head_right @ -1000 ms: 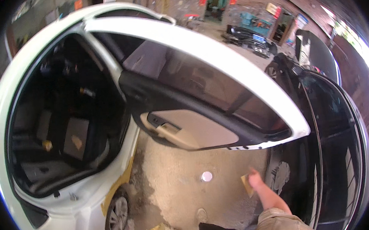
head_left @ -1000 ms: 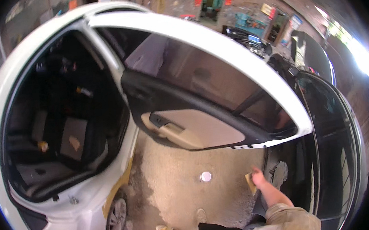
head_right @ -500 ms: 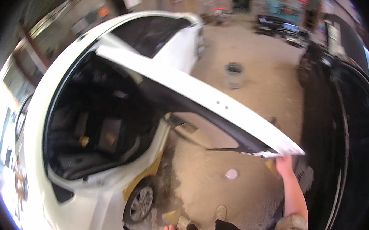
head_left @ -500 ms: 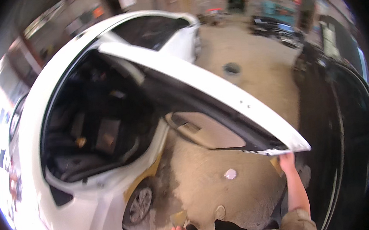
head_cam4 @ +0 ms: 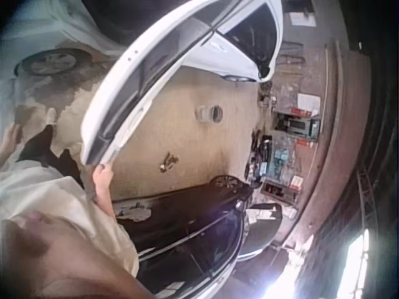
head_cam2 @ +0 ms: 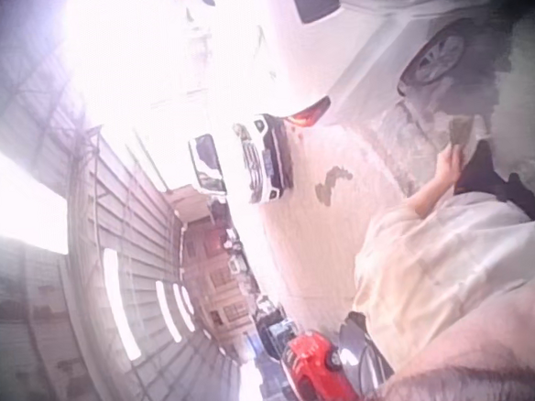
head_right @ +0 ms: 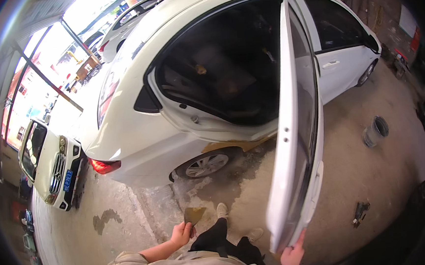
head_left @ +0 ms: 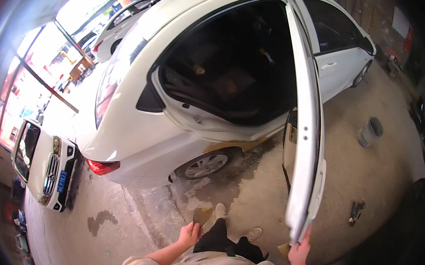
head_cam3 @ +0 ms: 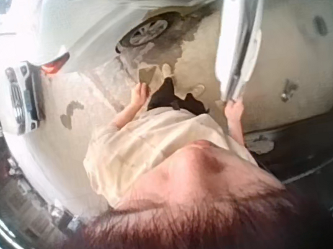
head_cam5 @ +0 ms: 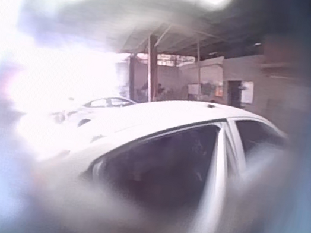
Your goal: The person applies a beige body filler to the lower edge of a white car door using a putty knife, spreading it along the panel. The person then uses a sanding block to smooth the applied filler along the door's lower edge.
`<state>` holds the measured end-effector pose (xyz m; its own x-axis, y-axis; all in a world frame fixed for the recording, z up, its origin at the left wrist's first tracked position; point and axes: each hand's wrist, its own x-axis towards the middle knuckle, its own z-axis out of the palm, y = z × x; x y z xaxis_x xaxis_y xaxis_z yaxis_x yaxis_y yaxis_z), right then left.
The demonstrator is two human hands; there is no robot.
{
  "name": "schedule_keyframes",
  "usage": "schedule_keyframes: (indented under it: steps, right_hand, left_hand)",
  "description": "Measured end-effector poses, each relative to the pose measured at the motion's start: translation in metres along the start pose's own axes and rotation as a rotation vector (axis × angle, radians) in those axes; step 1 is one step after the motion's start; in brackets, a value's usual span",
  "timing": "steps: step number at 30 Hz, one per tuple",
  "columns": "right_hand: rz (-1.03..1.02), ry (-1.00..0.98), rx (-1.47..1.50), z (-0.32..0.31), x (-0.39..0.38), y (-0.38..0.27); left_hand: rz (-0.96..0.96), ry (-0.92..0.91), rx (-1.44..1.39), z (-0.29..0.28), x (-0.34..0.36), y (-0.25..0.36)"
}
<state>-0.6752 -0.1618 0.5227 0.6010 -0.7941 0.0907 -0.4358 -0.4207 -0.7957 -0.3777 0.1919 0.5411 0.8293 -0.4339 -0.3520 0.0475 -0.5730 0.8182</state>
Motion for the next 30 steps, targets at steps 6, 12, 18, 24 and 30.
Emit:
schedule_keyframes:
  steps: [6,12,18,24,30]
  right_hand:
    - [0.014,-0.240,0.165,0.033,0.028,-0.040]
    - [0.119,-0.382,0.042,0.054,0.052,-0.025]
    - [0.226,-0.359,0.106,0.090,0.034,0.023]
    - [0.823,-0.282,0.600,0.089,-0.008,0.096]
    - [0.949,-0.088,1.005,0.076,-0.032,0.104]
  left_hand:
    - [-0.081,0.260,-0.087,-0.049,-0.059,-0.033]
    - [-0.074,0.242,0.028,-0.075,-0.073,-0.041]
    - [-0.020,0.176,0.015,-0.074,-0.041,-0.028]
    - [0.062,0.030,0.157,-0.080,0.004,0.000]
    - [0.110,-0.080,0.177,-0.075,0.048,0.013]
